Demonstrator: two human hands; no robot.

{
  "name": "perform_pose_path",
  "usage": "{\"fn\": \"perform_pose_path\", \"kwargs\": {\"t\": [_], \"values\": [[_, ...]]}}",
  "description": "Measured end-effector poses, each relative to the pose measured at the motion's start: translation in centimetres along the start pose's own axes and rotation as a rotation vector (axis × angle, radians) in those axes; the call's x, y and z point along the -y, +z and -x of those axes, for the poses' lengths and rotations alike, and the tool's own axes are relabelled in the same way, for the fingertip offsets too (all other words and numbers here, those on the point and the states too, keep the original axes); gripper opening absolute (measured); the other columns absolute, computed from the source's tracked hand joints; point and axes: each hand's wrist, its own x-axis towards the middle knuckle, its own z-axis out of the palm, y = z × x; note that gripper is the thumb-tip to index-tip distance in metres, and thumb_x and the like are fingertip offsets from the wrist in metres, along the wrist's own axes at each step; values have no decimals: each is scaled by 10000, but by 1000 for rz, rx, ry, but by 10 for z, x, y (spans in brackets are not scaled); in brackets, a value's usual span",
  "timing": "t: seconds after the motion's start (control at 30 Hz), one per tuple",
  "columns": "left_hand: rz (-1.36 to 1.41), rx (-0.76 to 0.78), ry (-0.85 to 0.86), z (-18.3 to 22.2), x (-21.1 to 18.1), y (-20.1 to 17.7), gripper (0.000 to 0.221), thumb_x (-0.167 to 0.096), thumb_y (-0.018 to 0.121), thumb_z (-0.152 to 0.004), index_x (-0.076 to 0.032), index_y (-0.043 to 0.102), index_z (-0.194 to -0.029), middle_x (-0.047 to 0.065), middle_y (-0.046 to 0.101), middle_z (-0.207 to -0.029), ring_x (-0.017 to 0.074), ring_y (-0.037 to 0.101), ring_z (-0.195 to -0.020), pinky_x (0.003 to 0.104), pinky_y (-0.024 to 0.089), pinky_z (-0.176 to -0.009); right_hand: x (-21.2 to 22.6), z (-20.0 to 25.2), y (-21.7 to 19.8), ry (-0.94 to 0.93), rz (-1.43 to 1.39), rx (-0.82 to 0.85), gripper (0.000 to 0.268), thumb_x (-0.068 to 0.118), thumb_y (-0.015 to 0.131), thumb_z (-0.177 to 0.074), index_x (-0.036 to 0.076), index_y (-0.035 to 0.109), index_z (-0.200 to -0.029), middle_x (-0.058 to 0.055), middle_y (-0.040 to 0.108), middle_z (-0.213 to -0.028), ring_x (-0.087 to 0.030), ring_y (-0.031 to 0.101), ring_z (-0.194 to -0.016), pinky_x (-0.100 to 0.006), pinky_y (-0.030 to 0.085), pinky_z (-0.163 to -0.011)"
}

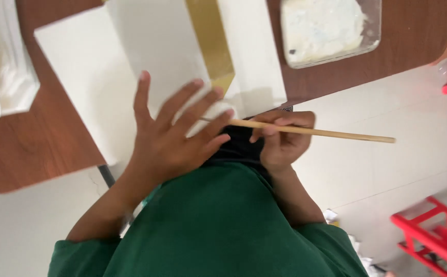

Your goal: Folding and gluing paper sheets to assemble a paper bag.

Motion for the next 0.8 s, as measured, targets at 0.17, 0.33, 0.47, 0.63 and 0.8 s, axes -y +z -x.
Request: {"fn": "perform_pose_path", "kwargs": {"t": [0.17,0.33,0.47,0.63,0.8], "values": [[3,61,126,-49,0,3,111,-104,848,-1100,-146,774,-1029,28,775,-1127,295,731,-1058,671,252,-1154,-15,-8,-8,30,-27,62,198,172,644,-1027,98,465,-1067,-240,663,-803,-223,593,-454,-233,447,-419],[8,128,209,-89,13,26,163,-133,869,-1090,-168,759,-974,-45,744,-936,216,698,-912,557,265,-1181,-27,-27,-45,169,-193,-40,242,254,617,-1050,71,462,-1079,-239,664,-795,-223,598,-476,-236,434,-378],[-65,114,276,-116,35,47,183,-113,955,-1081,-153,787,-1021,-9,805,-936,249,701,-914,559,271,-1185,-14,-77,-78,162,-144,-277,225,273,591,-1054,134,438,-966,-68,496,-590,-123,356,-396,-228,268,-362],[-45,157,326,-154,56,73,181,-9,931,-1106,-130,827,-1020,18,822,-1038,265,725,-952,594,265,-1183,-23,-106,-124,155,171,-341,216,90,648,-1031,94,433,-1009,-41,491,-747,-115,462,-493,-211,375,-465],[-29,192,369,-174,79,99,193,9,933,-1210,-101,876,-1063,45,877,-1089,306,737,-1006,603,244,-1249,-27,-126,-133,182,375,-239,184,15,664,-1069,41,482,-1057,-170,661,-918,-185,645,-734,-238,498,-531]]}}
